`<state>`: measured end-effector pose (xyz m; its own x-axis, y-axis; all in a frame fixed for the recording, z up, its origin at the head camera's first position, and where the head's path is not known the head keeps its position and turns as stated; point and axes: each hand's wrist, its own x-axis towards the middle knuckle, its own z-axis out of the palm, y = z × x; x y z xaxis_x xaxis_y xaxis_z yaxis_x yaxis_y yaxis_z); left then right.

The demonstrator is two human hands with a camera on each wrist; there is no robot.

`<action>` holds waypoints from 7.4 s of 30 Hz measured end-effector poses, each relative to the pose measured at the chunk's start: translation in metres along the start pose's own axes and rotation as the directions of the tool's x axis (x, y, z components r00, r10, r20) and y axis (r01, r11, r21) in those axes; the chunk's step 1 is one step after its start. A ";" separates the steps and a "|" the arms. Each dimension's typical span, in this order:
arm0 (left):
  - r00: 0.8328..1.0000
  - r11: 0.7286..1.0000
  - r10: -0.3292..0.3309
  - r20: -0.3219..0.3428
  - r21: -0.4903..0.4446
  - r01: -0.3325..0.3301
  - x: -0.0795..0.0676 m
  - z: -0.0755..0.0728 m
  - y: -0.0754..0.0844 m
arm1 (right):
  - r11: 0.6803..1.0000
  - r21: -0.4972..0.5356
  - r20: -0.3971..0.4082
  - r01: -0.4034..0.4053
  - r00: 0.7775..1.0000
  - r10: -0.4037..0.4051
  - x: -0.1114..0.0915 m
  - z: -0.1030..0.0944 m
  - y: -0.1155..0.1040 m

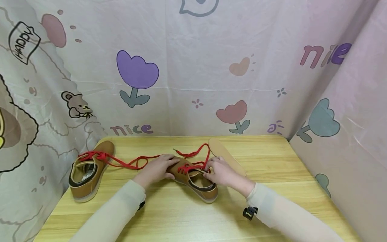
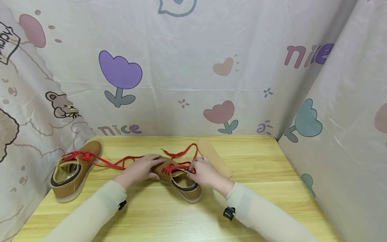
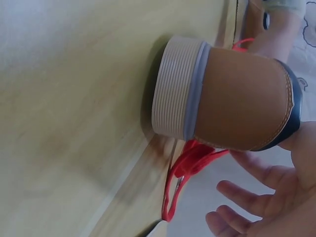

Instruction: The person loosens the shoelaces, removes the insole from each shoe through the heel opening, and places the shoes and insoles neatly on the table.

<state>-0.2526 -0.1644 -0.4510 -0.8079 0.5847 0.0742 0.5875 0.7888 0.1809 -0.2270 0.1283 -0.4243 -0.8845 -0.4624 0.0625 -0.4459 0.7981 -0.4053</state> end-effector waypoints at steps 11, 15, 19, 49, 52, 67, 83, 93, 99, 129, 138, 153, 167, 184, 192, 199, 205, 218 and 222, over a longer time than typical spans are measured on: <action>0.989 0.989 -0.132 -0.060 -0.071 0.127 -0.019 0.002 0.000 | 0.999 0.034 -0.007 0.019 1.000 -0.018 0.006 -0.006 0.003; 0.969 0.972 -0.232 -0.088 -0.068 0.227 -0.017 0.007 0.006 | 0.999 0.036 0.003 0.030 1.000 -0.030 0.006 -0.006 0.003; 0.945 0.951 -0.308 -0.114 -0.056 0.303 -0.012 0.011 0.015 | 0.999 0.034 0.003 0.036 0.999 -0.037 0.006 -0.004 0.003; 0.974 0.956 -0.225 0.016 -0.189 0.224 0.029 0.012 -0.001 | 0.986 -0.122 -0.116 0.112 0.985 -0.127 -0.006 0.014 -0.014; 0.968 0.947 -0.250 -0.010 -0.210 0.242 0.028 0.013 0.001 | 0.988 -0.124 -0.123 0.091 0.987 -0.106 -0.006 0.014 -0.014; 0.915 0.869 -0.396 -0.075 -0.352 0.347 0.002 0.015 0.040 | 0.986 -0.120 -0.142 0.113 0.981 -0.130 0.001 0.010 -0.012; 0.935 0.850 -0.350 -0.050 -0.437 0.294 0.014 0.019 0.032 | 0.976 -0.179 -0.150 0.121 0.977 -0.148 0.005 0.017 -0.023; 0.952 0.835 -0.306 -0.005 -0.481 0.266 0.027 0.018 0.021 | 0.982 -0.160 -0.157 0.103 0.979 -0.129 0.009 0.020 -0.028; 0.958 0.822 -0.287 0.029 -0.505 0.262 0.032 0.017 0.016 | 0.980 -0.175 -0.155 0.094 0.980 -0.122 0.013 0.022 -0.028; 0.873 0.911 -0.408 -0.265 -0.184 0.370 0.004 -0.001 0.063 | 0.940 -0.325 -0.266 0.100 0.944 -0.193 0.022 0.015 -0.038; 0.847 0.929 -0.353 -0.398 -0.044 0.366 0.003 0.002 0.068 | 0.883 -0.462 -0.336 0.090 0.903 -0.267 0.031 0.022 -0.040; 0.814 0.924 -0.362 -0.453 -0.060 0.378 -0.007 0.002 0.062 | 0.944 -0.329 -0.305 0.010 0.945 -0.116 0.023 0.011 -0.023; 0.816 0.913 -0.399 -0.419 -0.102 0.394 -0.005 -0.003 0.066 | 0.960 -0.281 -0.287 -0.009 0.955 -0.076 0.028 0.011 -0.029; 0.817 0.904 -0.352 -0.457 0.060 0.424 0.008 -0.007 0.064 | 0.894 -0.447 -0.309 -0.024 0.942 -0.129 0.039 0.013 -0.035; 0.831 0.898 -0.361 -0.424 0.082 0.431 0.003 -0.009 0.056 | 0.904 -0.420 -0.286 -0.074 0.957 -0.054 0.034 0.009 -0.024; 0.815 0.891 -0.392 -0.427 0.046 0.452 -0.002 -0.007 0.050 | 0.917 -0.387 -0.276 -0.097 0.961 -0.015 0.033 0.009 -0.017; 0.814 0.888 -0.407 -0.414 0.029 0.458 -0.004 -0.007 0.047 | 0.936 -0.323 -0.261 -0.139 0.964 0.053 0.032 0.008 -0.013; 0.828 0.914 -0.390 -0.403 -0.060 0.402 0.002 -0.004 0.054 | 0.938 -0.336 -0.243 -0.089 0.970 0.005 0.030 0.011 -0.024; 0.838 0.927 -0.366 -0.405 -0.081 0.366 0.003 -0.002 0.056 | 0.945 -0.323 -0.261 -0.056 0.965 -0.032 0.031 0.013 -0.026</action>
<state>-0.2222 -0.1193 -0.4386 -0.9112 0.1242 0.3929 0.2449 0.9301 0.2738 -0.2406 0.0883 -0.4233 -0.8748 -0.3710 0.3116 -0.4164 0.9045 -0.0920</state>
